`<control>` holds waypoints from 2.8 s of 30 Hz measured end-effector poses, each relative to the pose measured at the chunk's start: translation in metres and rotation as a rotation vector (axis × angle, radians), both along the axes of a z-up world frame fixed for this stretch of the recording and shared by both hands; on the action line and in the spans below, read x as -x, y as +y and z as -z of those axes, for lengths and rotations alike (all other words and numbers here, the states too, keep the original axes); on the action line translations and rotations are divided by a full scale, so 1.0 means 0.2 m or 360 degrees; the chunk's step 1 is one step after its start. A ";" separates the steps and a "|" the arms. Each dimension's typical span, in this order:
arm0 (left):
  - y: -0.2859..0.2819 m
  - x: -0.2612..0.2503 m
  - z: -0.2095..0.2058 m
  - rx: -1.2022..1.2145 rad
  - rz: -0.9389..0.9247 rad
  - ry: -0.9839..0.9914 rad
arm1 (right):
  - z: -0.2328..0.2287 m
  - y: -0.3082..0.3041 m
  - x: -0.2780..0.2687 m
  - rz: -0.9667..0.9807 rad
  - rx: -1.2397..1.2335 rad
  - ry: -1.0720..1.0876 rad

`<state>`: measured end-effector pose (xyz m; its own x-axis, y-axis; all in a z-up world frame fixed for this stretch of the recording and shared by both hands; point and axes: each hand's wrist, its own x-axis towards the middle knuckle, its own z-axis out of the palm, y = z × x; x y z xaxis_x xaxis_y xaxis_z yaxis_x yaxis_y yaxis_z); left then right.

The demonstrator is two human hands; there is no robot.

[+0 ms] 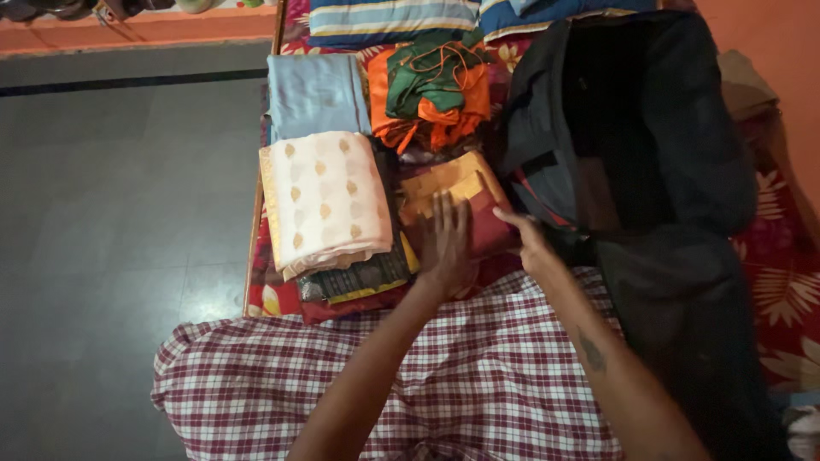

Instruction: The person sits on the floor and packs various folded fabrics, including sarees and other garments, into a black backpack. They handle each item individually, folding them neatly before placing them inside the bag.

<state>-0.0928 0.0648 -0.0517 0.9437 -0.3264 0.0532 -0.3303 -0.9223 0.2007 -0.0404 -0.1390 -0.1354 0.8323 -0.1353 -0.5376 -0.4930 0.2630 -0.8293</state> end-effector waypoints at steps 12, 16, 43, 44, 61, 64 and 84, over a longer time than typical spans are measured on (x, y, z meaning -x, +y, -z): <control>-0.14 0.11 0.29 -0.0196 -0.0178 -0.0825 | 0.27 -0.07 -0.20 -0.0235 -0.0034 -0.0145; -0.14 0.04 0.32 0.0067 -0.0148 -0.0978 | 0.20 -0.04 -0.17 -0.0188 0.0210 -0.0395; 0.27 -0.37 0.07 0.3149 -0.0837 0.1161 | -0.35 0.00 -0.02 -0.0328 -0.0304 -0.0632; 0.27 -0.39 0.09 0.3166 -0.0749 0.1216 | -0.36 -0.01 -0.02 -0.0349 -0.0317 -0.0595; 0.25 -0.26 0.15 0.3738 0.0027 0.1714 | -0.31 -0.06 -0.04 -0.0361 -0.0406 -0.0160; 0.21 -0.23 0.07 0.3911 0.0319 0.1844 | -0.53 0.00 0.05 -0.0430 -0.0433 -0.0416; -0.84 -0.65 -0.20 0.1686 0.0062 -0.0467 | -1.09 -1.11 -0.05 0.0344 -0.0158 -0.0829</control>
